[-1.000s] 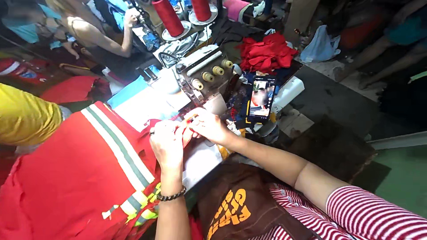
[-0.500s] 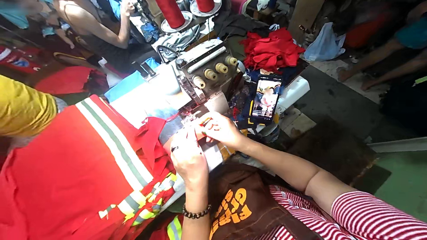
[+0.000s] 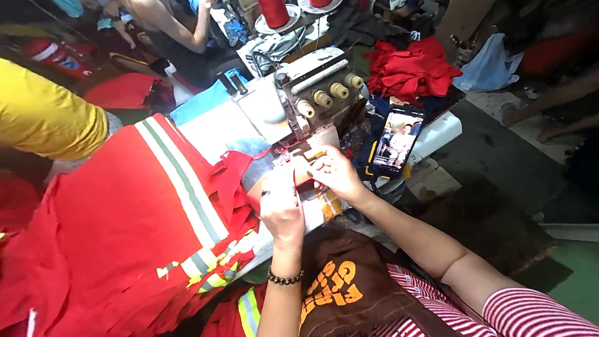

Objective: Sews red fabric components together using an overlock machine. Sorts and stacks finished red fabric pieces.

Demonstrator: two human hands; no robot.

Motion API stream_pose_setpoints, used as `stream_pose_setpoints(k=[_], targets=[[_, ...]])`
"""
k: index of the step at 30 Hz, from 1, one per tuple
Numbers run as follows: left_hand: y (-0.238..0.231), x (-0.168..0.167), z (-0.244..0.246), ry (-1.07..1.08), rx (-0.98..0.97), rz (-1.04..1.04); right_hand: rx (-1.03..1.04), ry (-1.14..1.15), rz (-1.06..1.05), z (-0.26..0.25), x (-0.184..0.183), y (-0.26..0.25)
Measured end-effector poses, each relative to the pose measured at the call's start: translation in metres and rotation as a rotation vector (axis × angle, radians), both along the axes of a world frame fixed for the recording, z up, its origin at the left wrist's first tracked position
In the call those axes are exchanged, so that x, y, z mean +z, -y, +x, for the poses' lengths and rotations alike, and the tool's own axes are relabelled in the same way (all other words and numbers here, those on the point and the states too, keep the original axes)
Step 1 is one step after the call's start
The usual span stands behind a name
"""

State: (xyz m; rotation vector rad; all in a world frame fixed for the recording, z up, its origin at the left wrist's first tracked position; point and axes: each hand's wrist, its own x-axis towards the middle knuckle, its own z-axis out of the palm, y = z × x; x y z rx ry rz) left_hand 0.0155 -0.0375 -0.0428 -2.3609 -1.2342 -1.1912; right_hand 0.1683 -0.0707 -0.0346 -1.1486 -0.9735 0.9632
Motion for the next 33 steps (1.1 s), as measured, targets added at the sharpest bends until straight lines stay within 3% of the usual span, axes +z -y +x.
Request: stream_pose_setpoints(k=[13,23,25,28,33], targets=[[-0.022,0.009,-0.011,0.100,-0.146,-0.104,-0.043,0.064,0.051,-0.001,0.002,-0.012],[-0.034,0.033,-0.020,0.105,-0.177,-0.443,-0.130,0.345,0.064,0.006,0.001,-0.027],[-0.036,0.041,-0.020,0.091,-0.140,-0.493,-0.181,0.372,0.065,0.005,-0.001,-0.033],[-0.052,0.056,-0.013,-0.157,0.014,-0.524,-0.222,0.380,0.015,0.005,-0.013,-0.028],[-0.068,0.068,-0.009,-0.251,0.142,-0.558,-0.126,0.400,0.032,0.013,-0.030,-0.004]])
